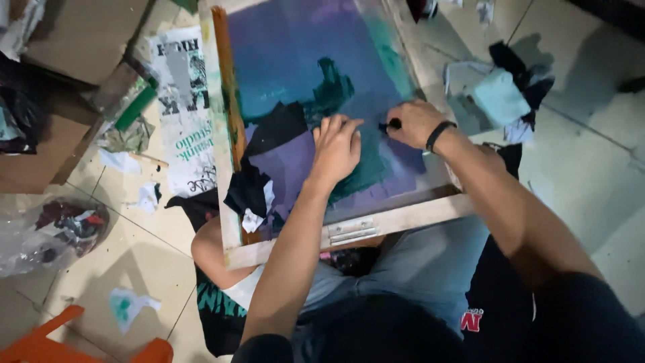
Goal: Applying small pieces of tape to a screen printing frame to mask off areas around the design.
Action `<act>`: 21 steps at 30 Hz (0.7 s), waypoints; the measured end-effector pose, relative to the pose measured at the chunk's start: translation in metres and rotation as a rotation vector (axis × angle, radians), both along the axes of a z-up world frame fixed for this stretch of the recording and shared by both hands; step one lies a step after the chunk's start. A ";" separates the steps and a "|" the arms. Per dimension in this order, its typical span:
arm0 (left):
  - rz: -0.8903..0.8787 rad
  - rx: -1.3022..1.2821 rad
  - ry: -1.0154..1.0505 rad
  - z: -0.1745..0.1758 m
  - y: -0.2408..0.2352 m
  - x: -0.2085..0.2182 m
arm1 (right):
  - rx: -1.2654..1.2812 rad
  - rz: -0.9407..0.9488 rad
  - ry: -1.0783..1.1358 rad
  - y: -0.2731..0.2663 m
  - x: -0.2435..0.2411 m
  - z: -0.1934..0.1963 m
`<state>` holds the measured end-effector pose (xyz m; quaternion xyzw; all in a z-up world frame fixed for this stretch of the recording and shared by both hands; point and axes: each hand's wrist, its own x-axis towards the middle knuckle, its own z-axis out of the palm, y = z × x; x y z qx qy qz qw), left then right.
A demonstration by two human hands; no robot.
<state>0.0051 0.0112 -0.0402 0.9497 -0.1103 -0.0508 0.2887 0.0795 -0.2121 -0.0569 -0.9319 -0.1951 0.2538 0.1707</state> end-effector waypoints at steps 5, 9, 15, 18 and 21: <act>-0.010 -0.011 0.019 0.004 0.002 -0.012 | -0.114 0.082 -0.055 0.004 -0.024 -0.024; 0.002 0.001 -0.053 0.003 0.001 -0.007 | -0.246 0.006 -0.130 -0.014 0.000 -0.023; -0.013 0.017 -0.014 0.000 0.003 -0.006 | -0.237 -0.016 -0.114 0.005 -0.016 0.005; -0.004 0.003 -0.008 0.010 0.003 -0.006 | -0.210 -0.064 -0.118 0.003 -0.009 0.000; -0.008 -0.012 0.036 0.010 0.003 -0.007 | -0.021 0.032 0.049 0.005 -0.022 0.001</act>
